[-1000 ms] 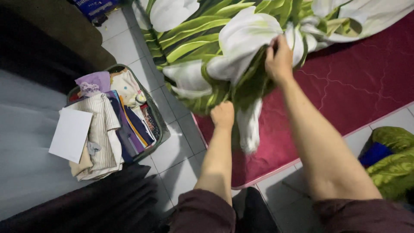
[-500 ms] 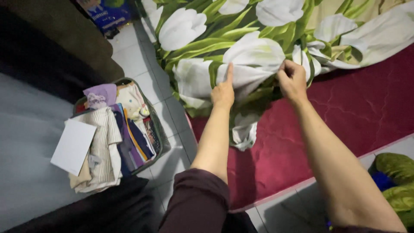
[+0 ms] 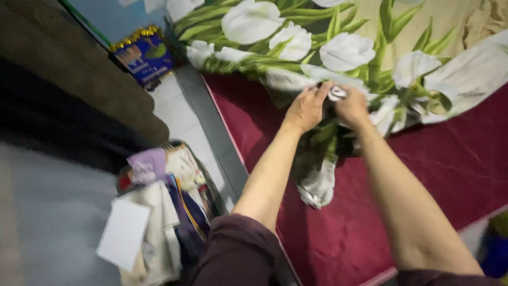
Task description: The recorder folds a floral bedsheet and other blue linens on top of a red mattress.
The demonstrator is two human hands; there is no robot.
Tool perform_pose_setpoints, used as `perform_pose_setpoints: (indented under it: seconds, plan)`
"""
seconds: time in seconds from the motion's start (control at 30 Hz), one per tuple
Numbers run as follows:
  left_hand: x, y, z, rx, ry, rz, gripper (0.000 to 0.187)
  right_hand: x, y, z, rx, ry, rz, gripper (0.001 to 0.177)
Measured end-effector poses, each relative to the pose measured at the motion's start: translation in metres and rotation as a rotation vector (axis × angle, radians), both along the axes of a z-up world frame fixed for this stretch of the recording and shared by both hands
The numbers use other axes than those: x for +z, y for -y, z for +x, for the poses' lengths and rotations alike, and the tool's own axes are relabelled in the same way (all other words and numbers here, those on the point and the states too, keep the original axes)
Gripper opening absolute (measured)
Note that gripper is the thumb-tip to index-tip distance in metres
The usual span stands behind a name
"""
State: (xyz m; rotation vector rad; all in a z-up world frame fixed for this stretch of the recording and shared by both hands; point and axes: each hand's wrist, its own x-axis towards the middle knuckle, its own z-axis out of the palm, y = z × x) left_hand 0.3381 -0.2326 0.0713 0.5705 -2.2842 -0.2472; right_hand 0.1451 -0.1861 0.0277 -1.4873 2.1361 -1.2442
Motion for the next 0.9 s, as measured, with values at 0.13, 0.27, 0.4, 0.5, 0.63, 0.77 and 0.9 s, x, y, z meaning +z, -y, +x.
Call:
perform_pose_setpoints:
  seconds: [0.13,0.27,0.4,0.5,0.63,0.77,0.9]
  plan:
    - [0.011,0.061,0.03,0.06,0.14,0.143,0.082,0.057,0.013,-0.019,-0.205,0.347,-0.167,0.025]
    - [0.012,0.107,0.046,0.252,0.353,0.242,0.099,0.07,0.023,-0.033,-0.236,1.227,-0.579,0.019]
    - [0.01,0.131,0.017,0.293,0.428,0.315,0.109,0.06,0.024,-0.048,-0.396,1.183,-0.853,0.012]
    - [0.017,0.143,-0.003,0.283,0.504,0.357,0.11,0.038,0.021,-0.071,-0.542,0.623,-0.597,0.021]
    - [-0.013,0.169,-0.023,0.265,0.596,0.417,0.105,0.036,0.029,-0.091,-0.604,0.515,-0.461,0.017]
    - [-0.031,0.207,-0.018,0.308,0.698,0.504,0.079,0.024,0.049,-0.117,-0.54,0.609,-0.467,0.014]
    - [-0.07,0.25,-0.023,0.346,0.611,0.617,0.05,0.039,0.055,-0.129,-0.544,0.538,-0.456,0.015]
